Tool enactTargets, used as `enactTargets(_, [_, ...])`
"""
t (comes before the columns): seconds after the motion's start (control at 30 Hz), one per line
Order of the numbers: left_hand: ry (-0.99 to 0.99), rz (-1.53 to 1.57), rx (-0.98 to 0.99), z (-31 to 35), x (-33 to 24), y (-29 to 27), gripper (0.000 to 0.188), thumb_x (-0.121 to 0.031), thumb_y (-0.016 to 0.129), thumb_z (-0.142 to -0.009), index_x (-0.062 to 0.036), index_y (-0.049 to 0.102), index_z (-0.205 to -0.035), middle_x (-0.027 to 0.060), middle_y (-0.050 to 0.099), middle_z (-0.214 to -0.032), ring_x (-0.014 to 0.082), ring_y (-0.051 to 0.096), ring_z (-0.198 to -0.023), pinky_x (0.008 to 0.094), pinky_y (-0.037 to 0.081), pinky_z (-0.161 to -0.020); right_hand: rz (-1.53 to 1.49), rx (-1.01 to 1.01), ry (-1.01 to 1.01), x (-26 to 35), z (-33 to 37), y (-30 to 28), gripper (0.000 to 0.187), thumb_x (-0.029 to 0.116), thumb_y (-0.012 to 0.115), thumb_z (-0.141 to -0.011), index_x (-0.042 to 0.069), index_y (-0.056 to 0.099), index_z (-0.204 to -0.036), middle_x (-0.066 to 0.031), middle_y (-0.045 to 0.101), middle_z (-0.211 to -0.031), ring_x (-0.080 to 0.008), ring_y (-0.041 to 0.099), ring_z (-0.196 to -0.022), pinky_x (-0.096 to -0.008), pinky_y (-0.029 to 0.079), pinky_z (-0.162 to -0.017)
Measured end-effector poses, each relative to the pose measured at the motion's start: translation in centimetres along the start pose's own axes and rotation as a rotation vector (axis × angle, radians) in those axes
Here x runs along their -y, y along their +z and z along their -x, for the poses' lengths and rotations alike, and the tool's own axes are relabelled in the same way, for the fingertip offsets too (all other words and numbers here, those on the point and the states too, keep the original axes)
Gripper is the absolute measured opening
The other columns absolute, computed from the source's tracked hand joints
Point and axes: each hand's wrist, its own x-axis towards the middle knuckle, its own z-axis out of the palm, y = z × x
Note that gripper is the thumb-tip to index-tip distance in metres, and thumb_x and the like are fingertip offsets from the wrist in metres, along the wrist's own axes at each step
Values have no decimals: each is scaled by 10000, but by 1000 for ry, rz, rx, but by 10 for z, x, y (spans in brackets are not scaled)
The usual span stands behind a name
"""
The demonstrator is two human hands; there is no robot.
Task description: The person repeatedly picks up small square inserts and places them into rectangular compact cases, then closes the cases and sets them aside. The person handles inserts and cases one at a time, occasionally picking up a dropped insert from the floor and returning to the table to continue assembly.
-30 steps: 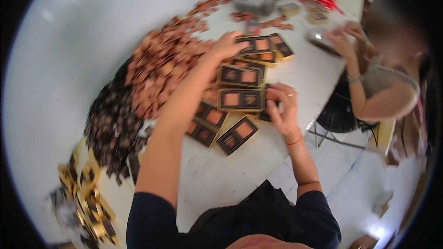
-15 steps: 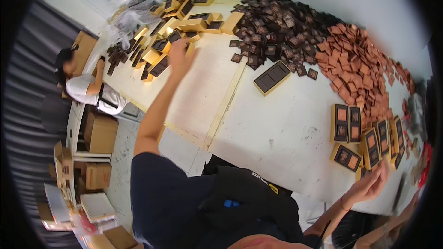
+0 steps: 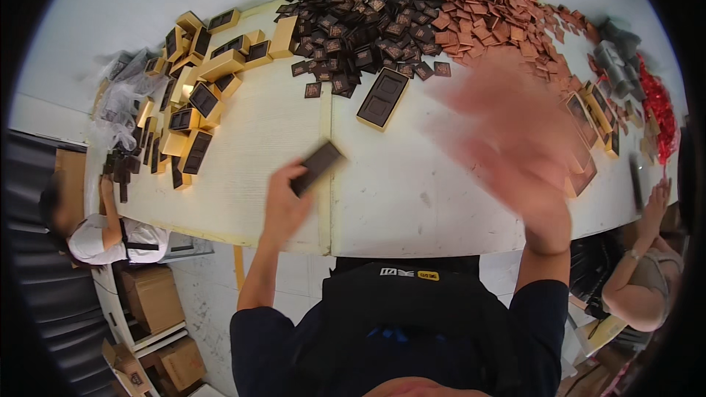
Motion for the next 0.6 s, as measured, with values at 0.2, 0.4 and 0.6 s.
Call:
enactTargets(0.2, [332,194,494,-1,-66,60,657,38,716,-711,-73,522,-1329,114,548,-1396,344,510,-1260,426,398,-1080,640,413,347,-154,85,58,423,145,708,-728,115,661,-1147,-88,639,-1210,-319,529,-1233,-515,356,-1041])
enactTargets(0.4, [508,117,574,-18,-79,75,681,-125,800,-733,-79,520,-1352,120,531,-1416,356,479,-1298,446,372,-1102,709,461,462,-152,53,44,265,190,698,-770,120,693,-1025,-121,670,-985,-300,630,-978,-440,436,-886])
enactTargets(0.6, [464,-96,-17,-96,-81,111,532,-204,816,-724,-66,580,-1181,104,561,-1318,346,500,-1219,457,412,-1031,643,135,570,-245,38,50,281,121,712,-784,86,656,-1057,-125,624,-1059,-332,622,-1018,-427,523,-873])
